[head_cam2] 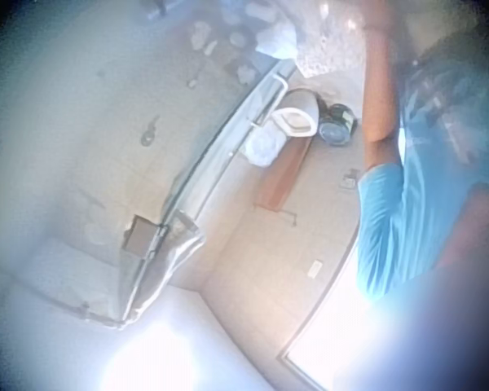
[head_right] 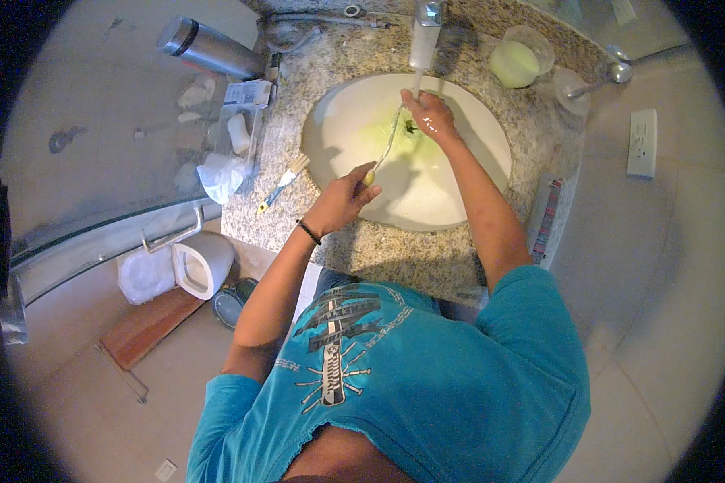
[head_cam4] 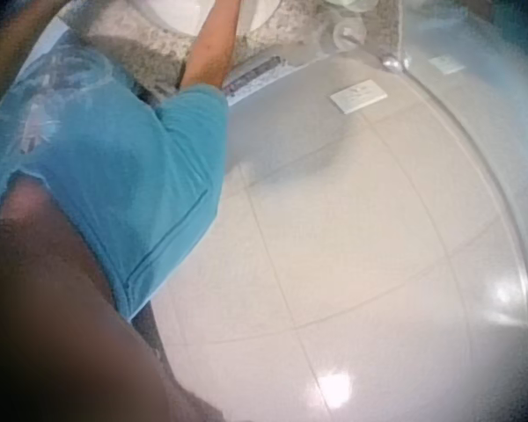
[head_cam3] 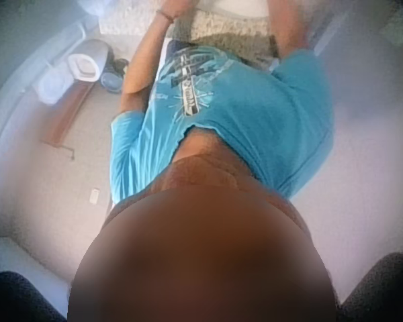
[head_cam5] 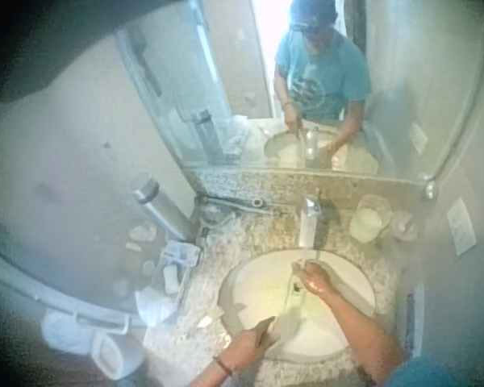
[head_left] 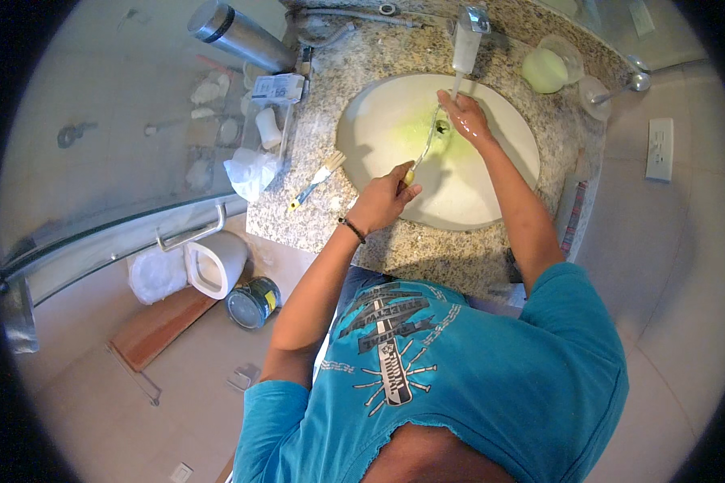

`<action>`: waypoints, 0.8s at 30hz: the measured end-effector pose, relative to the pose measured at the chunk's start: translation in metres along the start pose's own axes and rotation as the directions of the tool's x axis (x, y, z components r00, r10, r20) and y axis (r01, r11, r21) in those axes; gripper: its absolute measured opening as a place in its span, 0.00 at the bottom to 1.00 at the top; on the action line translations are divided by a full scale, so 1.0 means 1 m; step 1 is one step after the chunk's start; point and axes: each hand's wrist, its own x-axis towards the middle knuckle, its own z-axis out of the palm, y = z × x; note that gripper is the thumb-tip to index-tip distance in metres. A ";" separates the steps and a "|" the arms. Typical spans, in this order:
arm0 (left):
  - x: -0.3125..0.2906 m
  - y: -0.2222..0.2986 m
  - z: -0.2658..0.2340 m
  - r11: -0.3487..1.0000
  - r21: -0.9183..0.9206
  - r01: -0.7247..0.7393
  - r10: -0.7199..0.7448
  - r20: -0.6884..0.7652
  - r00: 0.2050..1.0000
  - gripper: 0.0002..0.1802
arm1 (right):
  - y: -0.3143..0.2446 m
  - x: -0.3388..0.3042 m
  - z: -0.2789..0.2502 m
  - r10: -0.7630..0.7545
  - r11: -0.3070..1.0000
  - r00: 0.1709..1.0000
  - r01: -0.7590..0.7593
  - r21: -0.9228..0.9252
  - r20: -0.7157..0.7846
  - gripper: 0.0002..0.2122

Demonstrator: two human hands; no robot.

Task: The person sits on a blue drop cloth and paints a wall section with a small roller using light green paint from a bucket. After finishing the wall, the person moves to a bathroom sink and thoroughly rinses the roller under running water.

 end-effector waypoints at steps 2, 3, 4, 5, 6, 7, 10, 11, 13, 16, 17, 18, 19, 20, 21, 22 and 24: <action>0.001 -0.002 0.002 0.999 -0.017 -0.046 0.046 0.013 0.999 0.29 | -0.007 -0.002 0.005 0.056 0.998 0.992 -0.058 -0.019 -0.114 0.28; 0.001 -0.002 0.002 0.999 -0.020 -0.035 0.035 0.021 0.999 0.29 | -0.010 -0.002 0.009 0.080 0.994 0.983 -0.090 -0.056 -0.163 0.27; 0.001 -0.002 0.003 0.993 0.067 -0.101 0.105 -0.062 0.993 0.28 | -0.013 -0.002 0.013 0.134 0.966 0.981 -0.098 0.238 -0.142 0.27; 0.000 -0.002 0.003 0.975 0.158 -0.158 0.180 -0.138 0.974 0.28 | -0.015 -0.002 0.018 0.178 0.866 0.979 -0.107 0.488 -0.100 0.27; 0.000 -0.002 0.002 0.952 0.249 -0.177 0.221 -0.162 0.962 0.28 | -0.014 -0.002 0.021 0.208 0.703 0.977 -0.115 0.702 -0.048 0.26; 0.000 -0.001 0.001 0.935 0.325 -0.142 0.211 -0.188 0.959 0.29 | -0.011 -0.001 0.023 0.156 0.669 0.988 -0.106 0.735 0.000 0.22; -0.004 0.000 -0.004 0.846 0.533 -0.013 0.126 -0.177 0.976 0.31 | 0.002 0.001 0.016 -0.093 0.663 0.986 -0.041 0.747 0.137 0.16; -0.006 0.001 -0.005 0.803 0.596 -0.006 0.143 -0.182 0.973 0.33 | 0.007 0.001 0.009 -0.220 0.716 0.956 0.022 0.698 0.195 0.17; -0.010 0.001 -0.007 0.724 0.689 -0.027 0.198 -0.170 0.965 0.34 | 0.009 0.005 -0.002 -0.193 0.744 0.905 -0.117 0.658 0.379 0.21; -0.013 0.002 -0.001 0.637 0.764 -0.103 0.305 -0.127 0.944 0.35 | -0.003 0.011 -0.011 0.087 0.793 0.814 -0.405 0.455 0.574 0.23; -0.013 0.002 0.002 0.616 0.778 -0.123 0.336 -0.118 0.934 0.35 | -0.010 0.011 -0.010 0.089 0.914 0.839 -0.282 0.290 0.536 0.21; -0.014 0.001 0.006 0.599 0.784 -0.164 0.358 -0.079 0.930 0.35 | -0.016 0.010 -0.009 0.078 0.984 0.864 -0.148 0.104 0.497 0.20; -0.014 0.000 0.010 0.622 0.772 -0.128 0.329 -0.110 0.938 0.34 | -0.022 0.008 -0.004 0.012 1.000 0.941 -0.001 -0.031 0.339 0.18; -0.014 -0.001 0.014 0.651 0.751 -0.113 0.289 -0.108 0.951 0.34 | -0.026 0.005 0.000 -0.084 0.975 0.979 0.119 -0.188 0.184 0.18; -0.014 -0.003 0.018 0.680 0.724 -0.113 0.283 -0.118 0.952 0.33 | -0.029 0.003 0.007 -0.149 0.917 0.985 0.170 -0.361 0.085 0.18; -0.013 -0.006 0.022 0.771 0.626 -0.114 0.218 -0.091 0.972 0.33 | -0.030 0.002 0.010 -0.035 0.961 0.991 0.069 -0.268 0.127 0.27; -0.014 -0.011 0.028 0.904 0.413 -0.109 0.152 -0.073 0.986 0.33 | -0.029 0.005 0.023 -0.158 0.946 0.987 0.153 -0.285 0.007 0.22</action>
